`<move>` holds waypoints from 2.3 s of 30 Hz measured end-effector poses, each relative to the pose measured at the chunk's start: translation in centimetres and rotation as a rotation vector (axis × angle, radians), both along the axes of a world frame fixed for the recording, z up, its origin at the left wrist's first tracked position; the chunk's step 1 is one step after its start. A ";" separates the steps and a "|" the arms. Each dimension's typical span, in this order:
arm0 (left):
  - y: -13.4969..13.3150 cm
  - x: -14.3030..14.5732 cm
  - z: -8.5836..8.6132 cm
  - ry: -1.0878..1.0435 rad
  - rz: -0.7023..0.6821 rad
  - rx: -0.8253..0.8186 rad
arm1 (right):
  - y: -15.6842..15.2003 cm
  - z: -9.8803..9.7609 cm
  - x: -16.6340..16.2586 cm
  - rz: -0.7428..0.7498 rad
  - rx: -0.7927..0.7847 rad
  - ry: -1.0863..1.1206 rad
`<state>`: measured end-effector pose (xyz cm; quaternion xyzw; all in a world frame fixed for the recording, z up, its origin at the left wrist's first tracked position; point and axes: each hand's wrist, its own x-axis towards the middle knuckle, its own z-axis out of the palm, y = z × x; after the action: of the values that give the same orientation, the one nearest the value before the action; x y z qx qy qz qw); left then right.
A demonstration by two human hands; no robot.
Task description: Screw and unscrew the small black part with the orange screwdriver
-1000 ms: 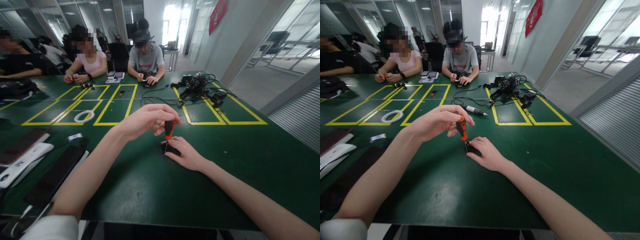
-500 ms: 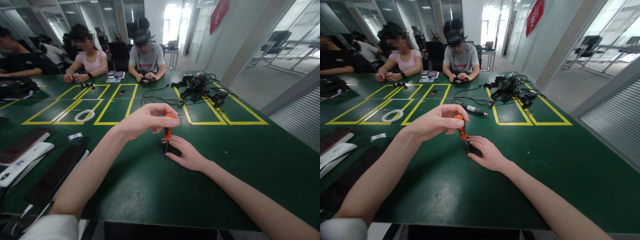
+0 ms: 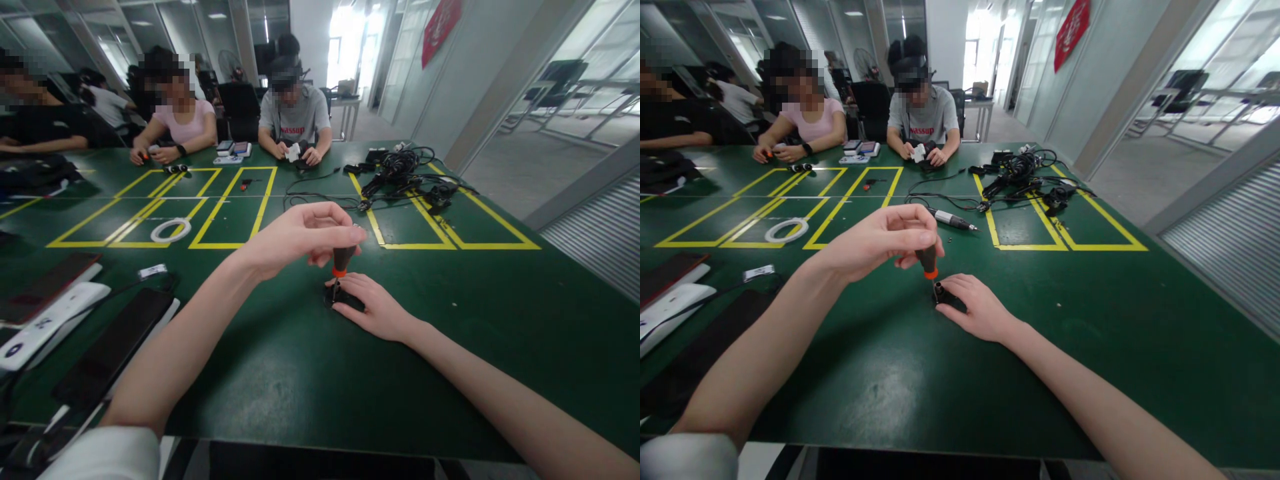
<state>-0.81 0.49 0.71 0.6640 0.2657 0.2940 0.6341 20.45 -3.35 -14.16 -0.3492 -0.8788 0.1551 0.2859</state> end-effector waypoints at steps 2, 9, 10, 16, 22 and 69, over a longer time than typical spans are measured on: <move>-0.2 0.1 -0.1 0.003 0.037 0.034 | 0.0 0.1 0.0 -0.003 -0.008 0.000; -0.1 0.3 -0.3 0.057 0.052 0.089 | -0.2 0.3 0.0 -0.002 -0.023 0.020; 0.0 0.3 -0.3 0.055 0.057 0.087 | -0.2 0.3 0.1 -0.001 -0.021 0.020; 0.2 0.3 -0.1 0.005 -0.001 0.040 | -0.1 0.3 0.1 -0.006 -0.009 0.007; 0.1 0.0 0.2 0.024 -0.072 0.019 | -0.1 0.2 0.1 -0.025 0.010 -0.013; 0.8 0.2 -0.3 -0.147 -0.088 -0.131 | -0.3 0.2 0.1 -0.040 0.001 -0.037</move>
<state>-0.59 1.29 0.46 0.6089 0.2075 0.2960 0.7061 20.51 -3.62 -13.92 -0.3695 -0.8768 0.1424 0.2728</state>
